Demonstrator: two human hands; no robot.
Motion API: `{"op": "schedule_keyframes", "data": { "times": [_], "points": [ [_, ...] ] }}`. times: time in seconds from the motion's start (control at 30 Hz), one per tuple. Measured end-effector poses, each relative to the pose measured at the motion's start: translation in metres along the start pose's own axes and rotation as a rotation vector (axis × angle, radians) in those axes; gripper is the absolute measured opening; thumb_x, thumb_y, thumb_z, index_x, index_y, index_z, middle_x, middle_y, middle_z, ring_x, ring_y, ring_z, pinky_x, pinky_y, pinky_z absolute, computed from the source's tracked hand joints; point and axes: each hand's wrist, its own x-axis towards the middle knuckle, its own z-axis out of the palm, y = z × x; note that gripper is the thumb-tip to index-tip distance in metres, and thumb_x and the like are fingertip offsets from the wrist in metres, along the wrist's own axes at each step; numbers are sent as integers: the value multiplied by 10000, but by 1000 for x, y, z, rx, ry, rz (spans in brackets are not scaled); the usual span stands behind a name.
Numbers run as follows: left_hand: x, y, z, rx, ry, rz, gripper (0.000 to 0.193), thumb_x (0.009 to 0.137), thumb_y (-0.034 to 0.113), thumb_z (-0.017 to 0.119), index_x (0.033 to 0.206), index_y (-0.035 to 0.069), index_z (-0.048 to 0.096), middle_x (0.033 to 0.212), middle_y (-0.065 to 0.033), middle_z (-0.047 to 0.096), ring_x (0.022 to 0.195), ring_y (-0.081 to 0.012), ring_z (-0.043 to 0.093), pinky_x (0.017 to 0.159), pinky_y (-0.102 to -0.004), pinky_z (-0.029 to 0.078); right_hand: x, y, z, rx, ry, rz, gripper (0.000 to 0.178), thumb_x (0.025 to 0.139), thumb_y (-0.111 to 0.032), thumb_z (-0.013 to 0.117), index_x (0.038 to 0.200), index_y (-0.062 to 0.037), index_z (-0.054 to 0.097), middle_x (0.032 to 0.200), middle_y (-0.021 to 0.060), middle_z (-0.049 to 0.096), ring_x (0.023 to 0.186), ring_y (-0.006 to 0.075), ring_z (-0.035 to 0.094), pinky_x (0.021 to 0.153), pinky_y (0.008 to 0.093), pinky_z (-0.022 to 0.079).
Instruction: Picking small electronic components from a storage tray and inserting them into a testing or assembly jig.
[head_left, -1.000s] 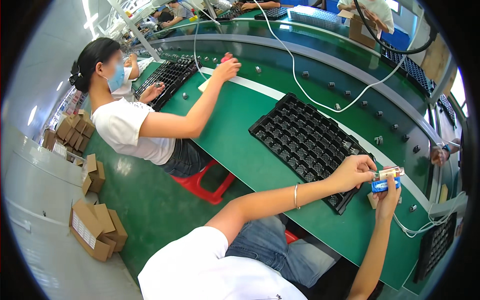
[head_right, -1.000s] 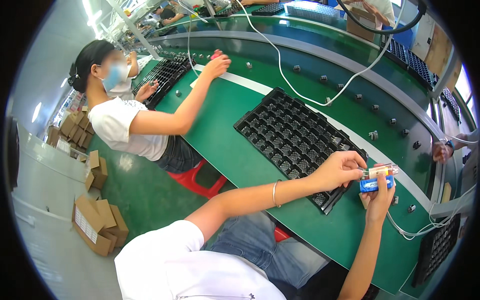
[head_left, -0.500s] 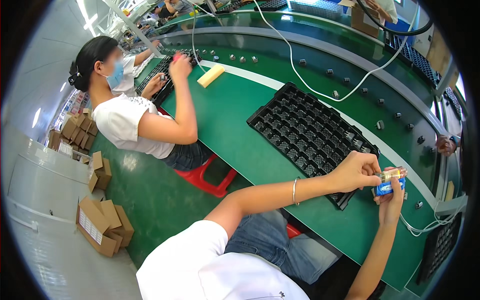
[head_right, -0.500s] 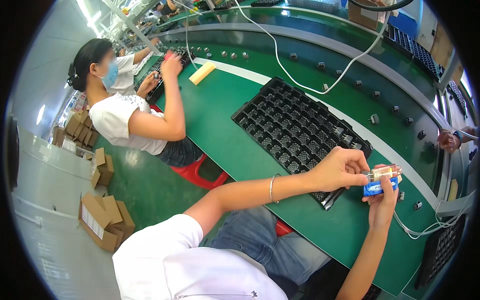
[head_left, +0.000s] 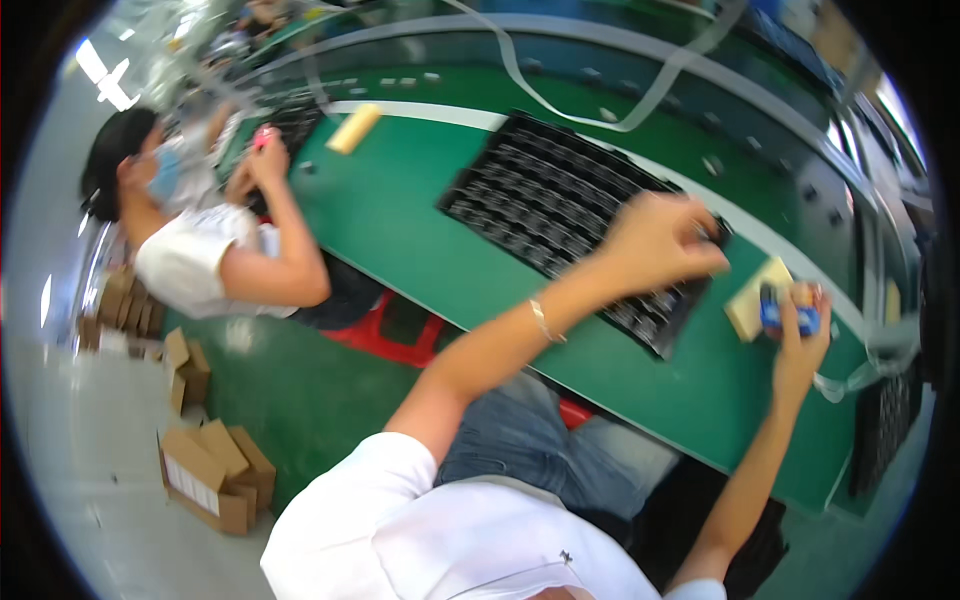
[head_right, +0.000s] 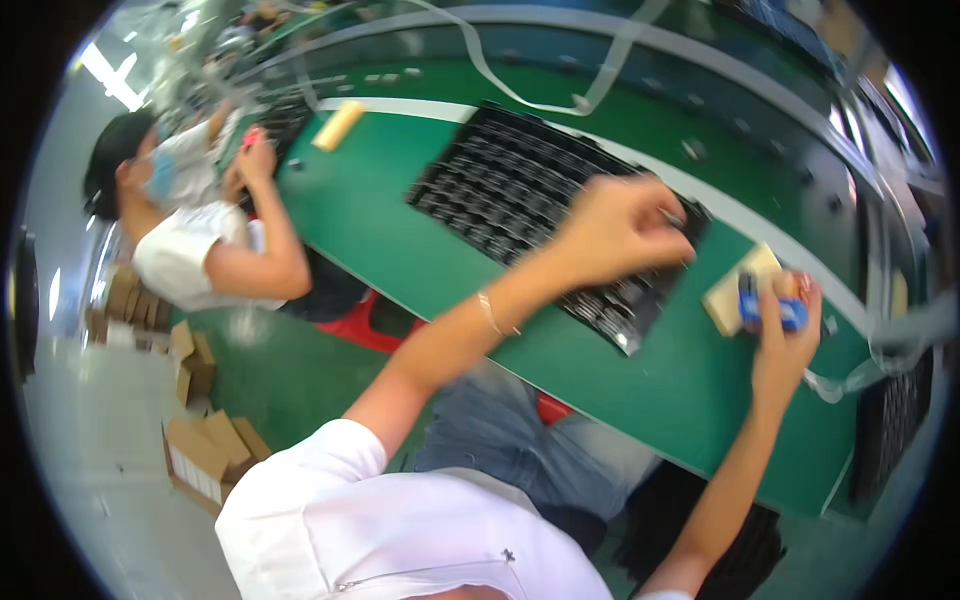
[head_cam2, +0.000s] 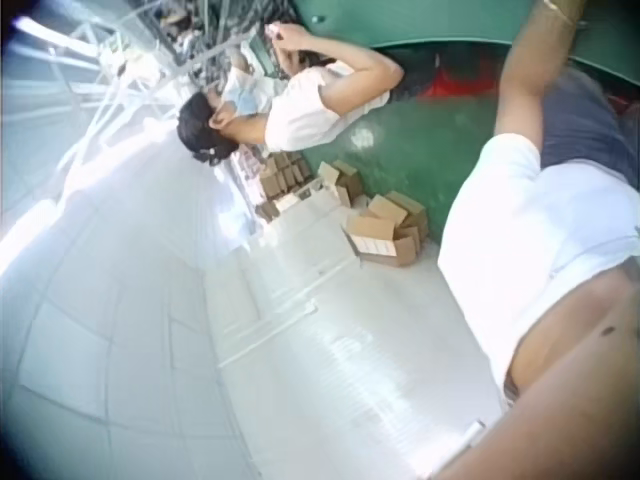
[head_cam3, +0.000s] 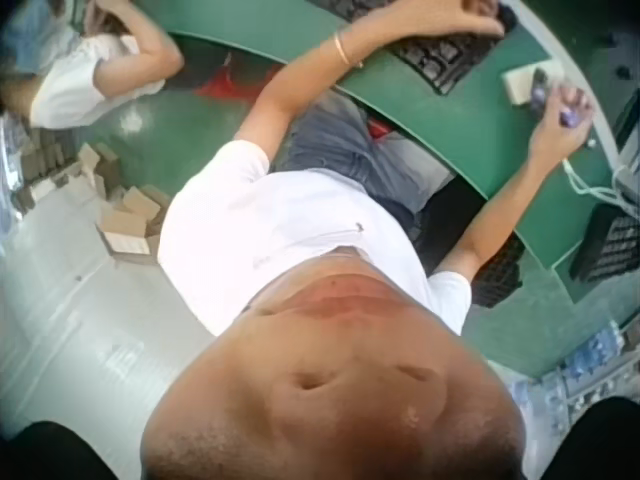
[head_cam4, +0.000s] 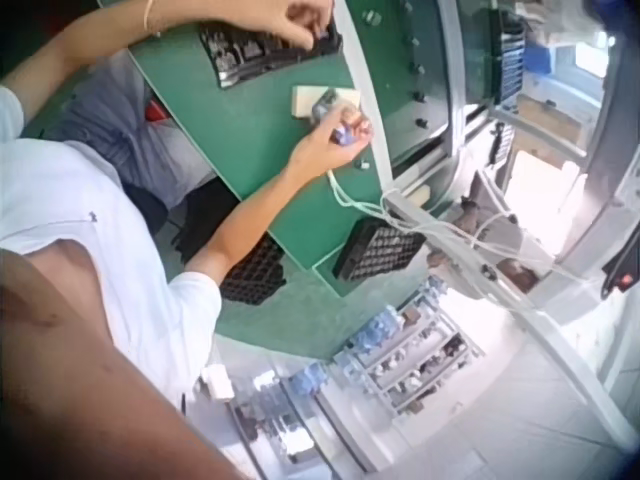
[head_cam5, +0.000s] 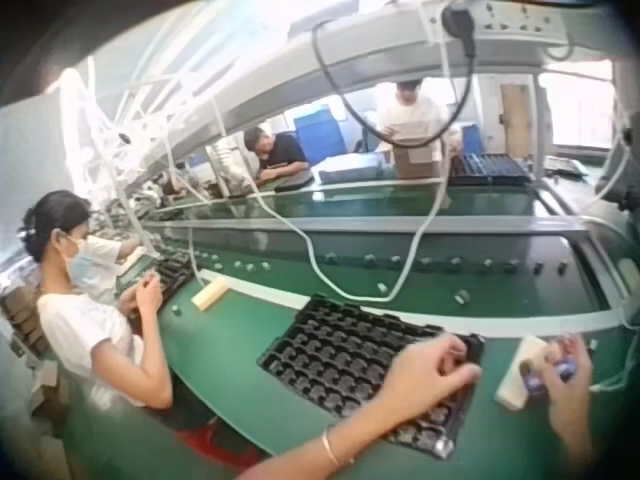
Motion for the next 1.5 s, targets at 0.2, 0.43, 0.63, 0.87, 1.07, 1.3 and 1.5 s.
{"op": "schedule_keyframes", "data": {
  "times": [0.2, 0.43, 0.63, 0.87, 1.07, 1.3, 1.5],
  "points": [
    [11, -49, -30, 684, 172, -30, 321, 799, 348, 755, 784, 46, 647, 724, -120, 664, 732, -337, 668, 634, -459, 519, 7, 4, 10, -288, 106, -115, 504, 880, -201, 778, 1288, 37, 602, 1048, 79, 670, 892, 115, 620, 761, 257, 528],
    [11, -45, -10, 801, 130, -69, 394, 808, 405, 763, 820, 32, 636, 741, -132, 671, 733, -335, 684, 639, -444, 539, -1, -3, 13, -344, 54, -91, 388, 858, -160, 778, 1173, 23, 647, 895, 31, 673, 754, 53, 587, 675, 224, 497],
    [22, -61, -12, 871, 147, -81, 504, 841, 512, 721, 889, 13, 672, 927, -158, 662, 823, -355, 688, 691, -457, 553, -4, -6, 19, -347, 77, -107, 387, 849, -201, 783, 1151, 11, 666, 837, 8, 652, 675, 39, 535, 593, 207, 454],
    [42, -60, -13, 953, 22, -177, 495, 847, 521, 677, 777, 35, 734, 832, -163, 724, 829, -363, 705, 717, -460, 558, -4, 2, 22, -402, 163, -213, 404, 800, -221, 809, 1113, 1, 683, 793, 45, 662, 648, 79, 571, 604, 246, 491],
    [40, -62, -7, 904, 111, -185, 405, 799, 431, 723, 775, 27, 727, 824, -171, 719, 784, -373, 704, 698, -460, 562, -5, 1, 22, -389, 177, -227, 395, 793, -232, 807, 1090, -1, 686, 825, 75, 692, 661, 125, 629, 633, 273, 523],
    [34, -52, -9, 680, 223, -150, 360, 782, 367, 751, 773, 15, 677, 756, -151, 684, 742, -354, 684, 685, -448, 543, -5, 0, 21, -418, 170, -222, 407, 784, -242, 811, 1085, 4, 687, 830, 83, 688, 666, 144, 636, 648, 286, 527],
    [37, -55, -13, 447, 233, -36, 299, 776, 214, 772, 893, 16, 580, 758, -110, 665, 646, -252, 648, 634, -360, 522, -5, -2, 23, -415, 177, -216, 402, 786, -234, 811, 1087, 3, 688, 829, 85, 681, 657, 139, 623, 637, 279, 517]
  ]
}}
